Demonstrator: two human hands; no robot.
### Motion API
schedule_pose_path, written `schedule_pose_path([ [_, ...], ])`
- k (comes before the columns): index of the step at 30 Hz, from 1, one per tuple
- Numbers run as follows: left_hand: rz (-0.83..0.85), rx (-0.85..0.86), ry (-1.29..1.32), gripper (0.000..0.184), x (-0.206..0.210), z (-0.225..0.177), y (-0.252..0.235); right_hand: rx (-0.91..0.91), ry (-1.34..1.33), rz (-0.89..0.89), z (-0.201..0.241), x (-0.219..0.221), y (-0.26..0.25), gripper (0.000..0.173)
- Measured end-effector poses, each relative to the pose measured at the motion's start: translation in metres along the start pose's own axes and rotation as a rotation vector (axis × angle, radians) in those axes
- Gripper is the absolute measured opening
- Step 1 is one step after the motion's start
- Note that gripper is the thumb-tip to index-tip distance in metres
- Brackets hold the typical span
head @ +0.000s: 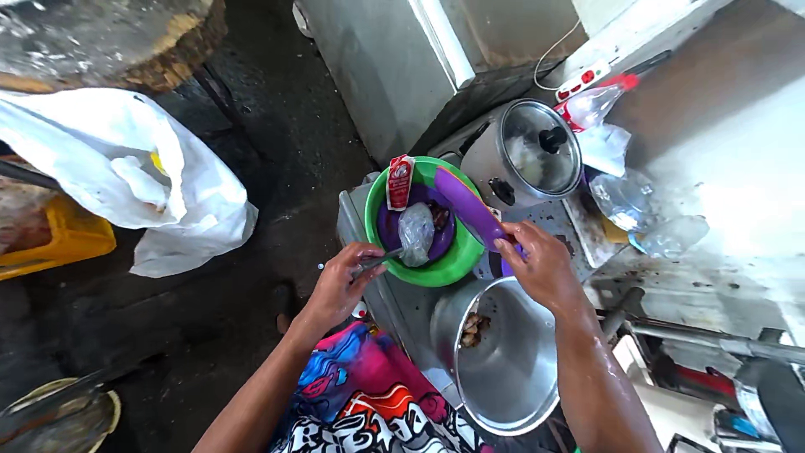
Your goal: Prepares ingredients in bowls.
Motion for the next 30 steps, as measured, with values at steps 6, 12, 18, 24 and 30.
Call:
schedule_pose_path([
  [6, -0.244, 0.027, -0.115, 0.025, -0.022, -0.017, 0.012, -0.045, 0.035, -0.081, 0.006, -0.016, 0.012, 0.034],
  [12, -0.298, 0.125, -0.201, 0.024, -0.038, -0.050, 0.021, -0.064, 0.109, -0.142, 0.011, -0.021, 0.013, 0.032],
  [18, -0.302, 0.113, -0.221, 0.025, -0.034, -0.055, 0.016, -0.139, 0.172, 0.064, 0.039, 0.036, 0.011, 0.026],
  [24, -0.187, 0.016, -0.281, 0.025, -0.005, -0.037, 0.001, -0.121, -0.030, 0.770, 0.048, 0.099, -0.005, 0.045],
  [30, -0.172, -0.027, -0.191, 0.029, 0.000, -0.029, 0.003, 0.039, 0.065, 0.368, 0.007, 0.093, -0.111, 0.028],
])
Point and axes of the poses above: each hand's wrist, its own y-axis away from the middle knuckle, its own x-axis out of the palm, z = x × y, the point moved 7 cm from there along -y, towards the middle knuckle, and after that the axes turned 3 degrees about y, right-handed, at the moved point
